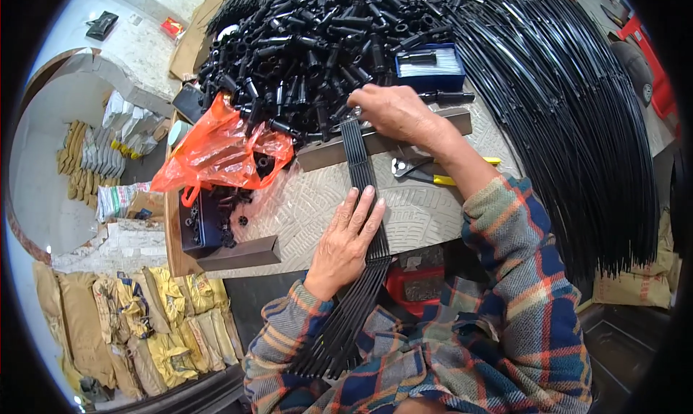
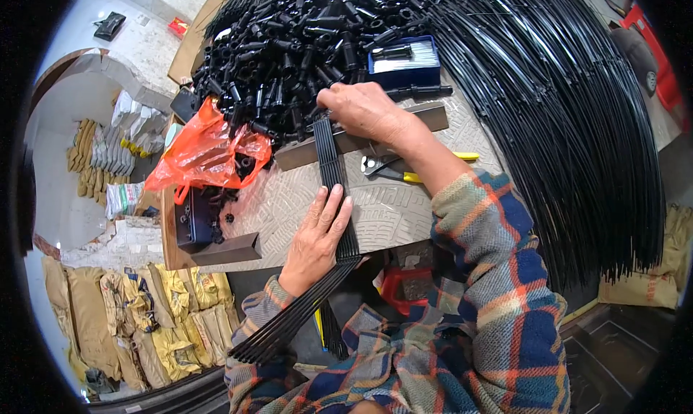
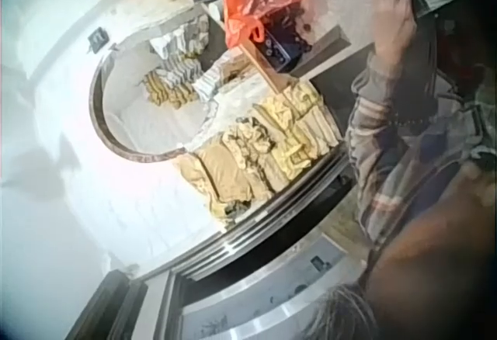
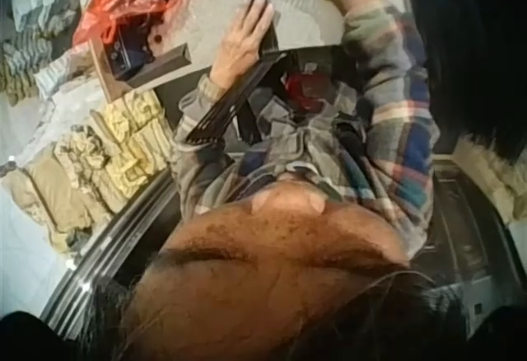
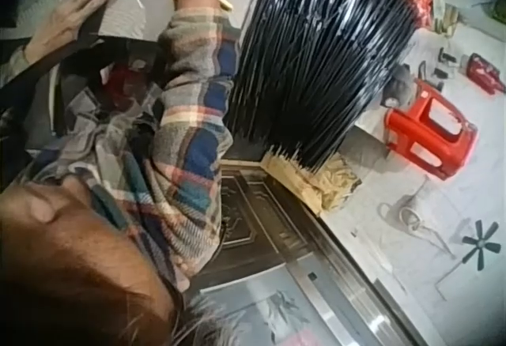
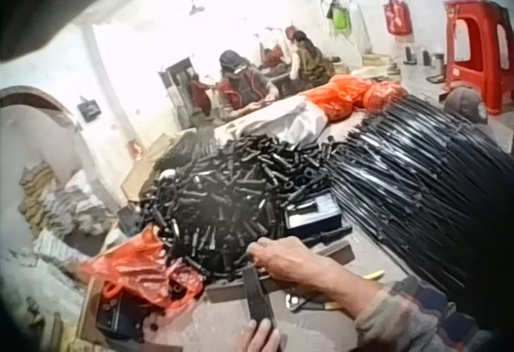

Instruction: The worker organizes bunches of black cables and inserts them into a connector housing, using pliers for assembly.

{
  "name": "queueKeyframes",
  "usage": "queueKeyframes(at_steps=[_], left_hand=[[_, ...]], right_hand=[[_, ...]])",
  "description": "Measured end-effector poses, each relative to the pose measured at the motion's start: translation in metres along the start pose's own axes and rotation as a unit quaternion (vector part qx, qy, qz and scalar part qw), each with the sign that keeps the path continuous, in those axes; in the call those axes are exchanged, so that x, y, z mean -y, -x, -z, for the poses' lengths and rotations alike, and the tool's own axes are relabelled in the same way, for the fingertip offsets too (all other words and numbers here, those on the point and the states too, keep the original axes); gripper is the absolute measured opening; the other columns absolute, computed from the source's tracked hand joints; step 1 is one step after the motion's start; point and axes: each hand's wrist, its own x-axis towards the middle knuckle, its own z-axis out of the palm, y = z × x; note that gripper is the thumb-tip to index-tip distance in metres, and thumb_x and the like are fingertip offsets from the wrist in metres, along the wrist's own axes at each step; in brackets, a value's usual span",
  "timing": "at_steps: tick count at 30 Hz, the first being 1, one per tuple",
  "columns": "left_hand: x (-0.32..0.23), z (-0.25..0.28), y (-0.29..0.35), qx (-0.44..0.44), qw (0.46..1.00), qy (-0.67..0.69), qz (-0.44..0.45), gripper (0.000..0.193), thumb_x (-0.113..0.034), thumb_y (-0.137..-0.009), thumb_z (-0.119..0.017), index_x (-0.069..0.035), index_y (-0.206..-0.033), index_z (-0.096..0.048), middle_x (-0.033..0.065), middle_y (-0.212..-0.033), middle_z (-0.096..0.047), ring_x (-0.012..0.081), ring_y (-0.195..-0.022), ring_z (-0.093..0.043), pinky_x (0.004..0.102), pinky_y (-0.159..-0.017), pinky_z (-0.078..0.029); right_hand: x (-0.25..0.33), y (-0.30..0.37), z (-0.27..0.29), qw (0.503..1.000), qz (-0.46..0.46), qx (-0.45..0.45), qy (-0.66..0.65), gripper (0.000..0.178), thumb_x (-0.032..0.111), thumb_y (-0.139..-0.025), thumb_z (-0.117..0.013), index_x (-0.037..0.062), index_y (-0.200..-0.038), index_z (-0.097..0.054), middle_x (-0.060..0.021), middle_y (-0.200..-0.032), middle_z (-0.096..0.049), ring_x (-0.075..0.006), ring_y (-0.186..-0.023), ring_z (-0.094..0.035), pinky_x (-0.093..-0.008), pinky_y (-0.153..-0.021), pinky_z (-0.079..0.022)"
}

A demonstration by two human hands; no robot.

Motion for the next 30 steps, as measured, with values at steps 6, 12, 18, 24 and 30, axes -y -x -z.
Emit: queueKeyframes(at_steps=[6,12,18,24,30], left_hand=[[0.010,0.006,0.016,0.002,1.000,-0.009,0.022,0.064,0.002,-0.071,-0.047,-0.009,-0.133,-0.038,0.0142,-0.141,-0.030,0.0343,-0.131,-0.027,0.0436,-0.104,-0.030],[0.009,0.006,0.020,0.001,0.997,-0.066,0.036,0.066,0.001,-0.070,-0.045,-0.009,-0.135,-0.034,0.0141,-0.141,-0.029,0.0350,-0.130,-0.027,0.0439,-0.104,-0.028],[0.001,0.010,0.023,-0.032,0.998,0.052,-0.004,0.086,-0.052,-0.070,-0.062,0.000,-0.133,-0.034,0.0160,-0.139,-0.031,0.0327,-0.130,-0.029,0.0434,-0.103,-0.029],[-0.001,0.000,0.035,-0.022,0.999,0.005,-0.023,0.083,-0.055,-0.073,-0.056,0.000,-0.132,-0.036,0.0157,-0.138,-0.034,0.0336,-0.128,-0.032,0.0427,-0.103,-0.029],[-0.006,0.002,0.038,-0.034,0.999,0.030,-0.001,0.083,-0.057,-0.073,-0.055,0.001,-0.131,-0.038,0.0169,-0.137,-0.035,0.0349,-0.128,-0.031,0.0436,-0.104,-0.029]], right_hand=[[0.008,-0.011,-0.014,0.997,0.031,-0.020,0.074,0.007,0.015,-0.078,-0.058,0.0079,-0.079,-0.058,-0.0082,-0.081,-0.053,-0.0266,-0.075,-0.059,-0.0394,-0.063,-0.047],[-0.002,-0.010,0.005,0.992,-0.076,-0.084,0.055,0.015,0.026,-0.082,-0.059,0.0168,-0.091,-0.067,-0.0018,-0.090,-0.061,-0.0231,-0.079,-0.062,-0.0337,-0.067,-0.049],[-0.054,-0.023,0.051,0.974,-0.181,0.024,0.134,0.015,0.020,-0.076,-0.058,0.0161,-0.087,-0.067,-0.0084,-0.081,-0.064,-0.0273,-0.078,-0.062,-0.0374,-0.068,-0.049],[-0.066,-0.029,0.051,0.973,-0.070,0.055,0.212,0.010,0.014,-0.072,-0.056,0.0137,-0.074,-0.065,-0.0113,-0.075,-0.064,-0.0306,-0.072,-0.063,-0.0396,-0.062,-0.050],[-0.044,-0.023,0.046,0.973,-0.090,-0.083,0.196,0.008,0.011,-0.083,-0.049,0.0117,-0.088,-0.055,-0.0080,-0.083,-0.056,-0.0291,-0.075,-0.059,-0.0398,-0.060,-0.046]])
